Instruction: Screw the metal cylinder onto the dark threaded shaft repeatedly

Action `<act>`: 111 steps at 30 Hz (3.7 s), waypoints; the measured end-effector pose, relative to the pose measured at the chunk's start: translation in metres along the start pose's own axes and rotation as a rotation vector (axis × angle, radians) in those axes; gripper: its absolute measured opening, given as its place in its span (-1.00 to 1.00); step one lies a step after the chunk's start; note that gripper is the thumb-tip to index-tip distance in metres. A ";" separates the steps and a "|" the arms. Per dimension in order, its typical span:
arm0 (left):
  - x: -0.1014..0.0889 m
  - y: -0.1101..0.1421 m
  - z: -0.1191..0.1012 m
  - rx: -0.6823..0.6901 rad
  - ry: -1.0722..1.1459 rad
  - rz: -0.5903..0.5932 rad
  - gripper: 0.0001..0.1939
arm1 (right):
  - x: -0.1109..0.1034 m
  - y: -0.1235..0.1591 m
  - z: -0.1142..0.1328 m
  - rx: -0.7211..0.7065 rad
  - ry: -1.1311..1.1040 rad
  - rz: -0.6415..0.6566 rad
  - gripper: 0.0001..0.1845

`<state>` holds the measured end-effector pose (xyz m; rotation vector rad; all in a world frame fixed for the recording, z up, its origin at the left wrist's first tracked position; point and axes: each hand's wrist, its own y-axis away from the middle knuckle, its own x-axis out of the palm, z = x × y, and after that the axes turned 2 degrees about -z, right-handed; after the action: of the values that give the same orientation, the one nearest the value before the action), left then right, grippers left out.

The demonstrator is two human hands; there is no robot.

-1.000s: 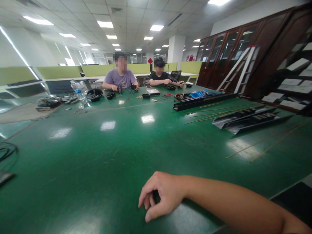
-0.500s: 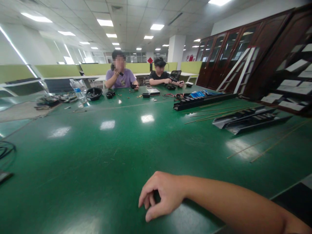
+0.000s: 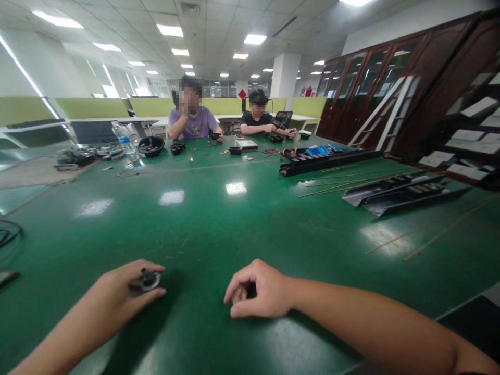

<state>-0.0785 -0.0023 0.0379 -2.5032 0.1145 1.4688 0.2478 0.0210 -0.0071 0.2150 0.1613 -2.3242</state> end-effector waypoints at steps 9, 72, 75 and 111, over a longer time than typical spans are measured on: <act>0.071 -0.041 -0.078 0.175 0.102 0.076 -0.78 | -0.003 -0.006 -0.002 0.010 0.125 -0.258 -0.67; 0.080 -0.017 -0.082 0.537 0.210 -0.116 -0.90 | -0.004 -0.003 0.009 -0.109 0.432 -0.293 -0.86; 0.078 -0.018 -0.084 0.515 0.236 -0.093 -0.93 | -0.004 -0.003 0.010 -0.099 0.426 -0.285 -0.86; 0.079 -0.019 -0.074 0.452 0.278 -0.041 -0.91 | -0.005 -0.003 0.009 -0.072 0.379 -0.296 -0.84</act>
<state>0.0271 0.0025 0.0074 -2.2959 0.3929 0.9395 0.2482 0.0253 0.0028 0.6317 0.4931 -2.5417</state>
